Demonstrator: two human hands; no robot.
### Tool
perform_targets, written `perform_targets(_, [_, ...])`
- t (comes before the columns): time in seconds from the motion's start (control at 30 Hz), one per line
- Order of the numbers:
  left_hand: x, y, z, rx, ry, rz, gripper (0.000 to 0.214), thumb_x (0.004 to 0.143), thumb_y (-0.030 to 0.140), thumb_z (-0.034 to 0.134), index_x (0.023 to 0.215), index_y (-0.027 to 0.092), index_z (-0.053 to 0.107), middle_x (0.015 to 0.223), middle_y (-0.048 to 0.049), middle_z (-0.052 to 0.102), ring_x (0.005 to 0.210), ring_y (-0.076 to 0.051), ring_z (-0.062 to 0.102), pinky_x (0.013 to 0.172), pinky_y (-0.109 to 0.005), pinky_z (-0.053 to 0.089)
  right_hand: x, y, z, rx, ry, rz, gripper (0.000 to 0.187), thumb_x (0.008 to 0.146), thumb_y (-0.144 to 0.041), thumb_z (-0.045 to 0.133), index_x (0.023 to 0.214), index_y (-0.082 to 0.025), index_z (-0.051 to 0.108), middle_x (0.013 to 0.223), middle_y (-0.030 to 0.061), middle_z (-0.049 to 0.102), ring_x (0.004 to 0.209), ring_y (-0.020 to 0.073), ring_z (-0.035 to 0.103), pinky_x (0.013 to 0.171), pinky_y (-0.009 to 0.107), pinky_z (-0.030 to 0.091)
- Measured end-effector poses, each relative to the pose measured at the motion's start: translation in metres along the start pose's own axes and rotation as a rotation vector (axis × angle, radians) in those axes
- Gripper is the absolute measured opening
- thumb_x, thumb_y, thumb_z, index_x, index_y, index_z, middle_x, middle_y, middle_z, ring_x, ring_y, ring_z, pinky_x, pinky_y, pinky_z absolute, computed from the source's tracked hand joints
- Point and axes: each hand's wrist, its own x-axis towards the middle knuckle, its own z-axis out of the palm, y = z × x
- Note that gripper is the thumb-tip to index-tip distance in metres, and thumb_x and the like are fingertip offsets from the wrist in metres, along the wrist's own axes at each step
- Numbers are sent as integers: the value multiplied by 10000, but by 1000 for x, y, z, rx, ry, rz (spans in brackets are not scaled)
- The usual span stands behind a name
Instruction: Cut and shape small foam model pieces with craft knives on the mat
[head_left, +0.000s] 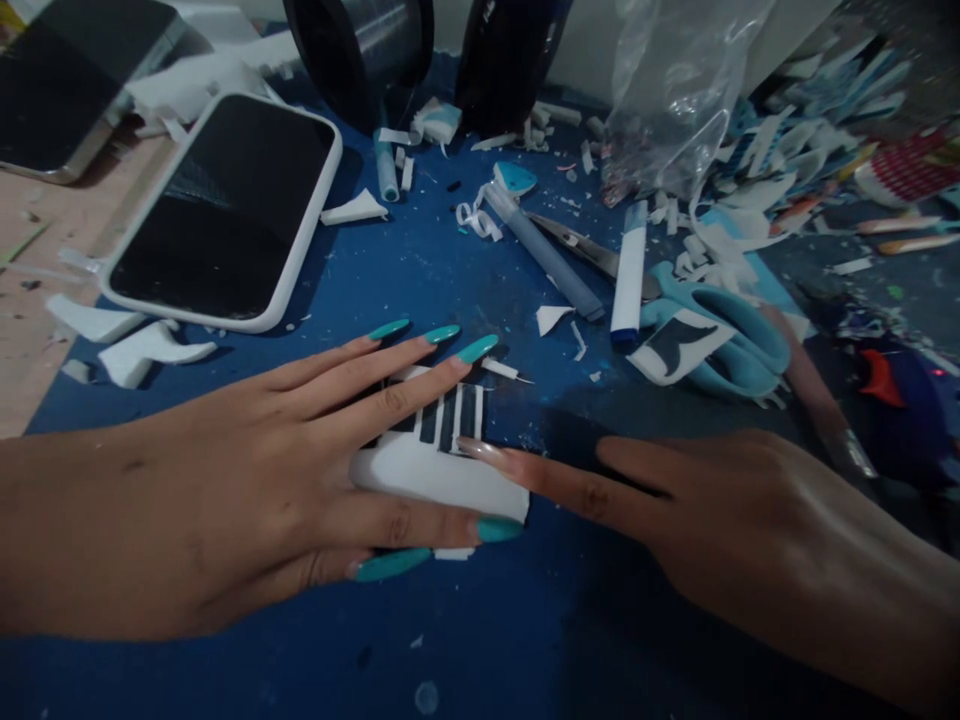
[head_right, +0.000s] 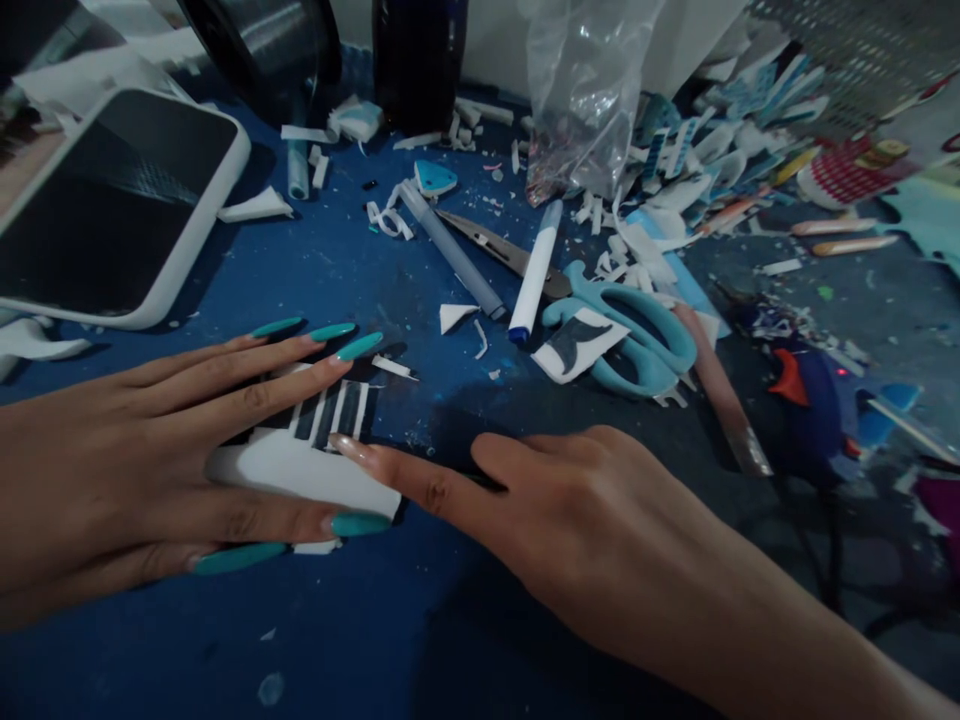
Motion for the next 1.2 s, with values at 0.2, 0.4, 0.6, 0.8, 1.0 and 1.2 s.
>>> perform_targets(0.2, [0, 8, 3, -19, 56, -88, 540, 990, 298, 400, 1467, 508, 257, 1634, 47, 74, 1462, -376, 207, 1152, -627, 284, 4, -2, -2, -72, 33, -2, 648, 850, 19, 276, 1439, -240, 352, 602, -70, 456, 402, 128, 482, 377, 272, 257])
perform_targets(0.4, [3, 20, 2, 19, 44, -171, 548, 986, 308, 441, 1454, 529, 262, 1631, 69, 103, 1470, -345, 215, 1172, -594, 271, 2, -7, 1, -134, 59, 27, 620, 881, 12, 244, 1426, -258, 364, 606, -65, 431, 410, 139, 488, 395, 286, 279])
perform_targets(0.6, [1, 15, 1, 57, 25, -177, 513, 1028, 269, 280, 1461, 539, 226, 1635, 53, 78, 1466, -356, 218, 1134, -625, 313, -5, -11, 0, -136, 59, 88, 651, 902, -58, 258, 1501, -313, 282, 597, -51, 415, 418, 153, 463, 409, 308, 237])
perform_targets(0.8, [0, 12, 0, 19, 29, -117, 514, 1020, 278, 294, 1467, 524, 230, 1636, 44, 39, 1462, -376, 205, 1118, -640, 333, -6, -11, -2, -58, 52, 134, 707, 872, -52, 214, 1494, -381, 274, 564, -58, 404, 386, 156, 462, 386, 300, 217])
perform_targets(1.0, [2, 20, 2, 11, 56, -199, 491, 1010, 287, 379, 1426, 541, 321, 1627, 71, 100, 1447, -373, 261, 1146, -636, 289, -12, -8, 0, -91, 43, 95, 745, 863, -32, 240, 1540, -340, 193, 578, -51, 449, 396, 157, 486, 367, 300, 254])
perform_targets(1.2, [1, 18, 2, 23, 38, -184, 493, 1007, 329, 387, 1438, 546, 288, 1630, 67, 86, 1454, -367, 248, 1156, -620, 288, -19, -3, 0, -139, 0, 98, 862, 814, 8, 266, 1552, -373, 36, 629, -42, 556, 444, 148, 546, 365, 271, 330])
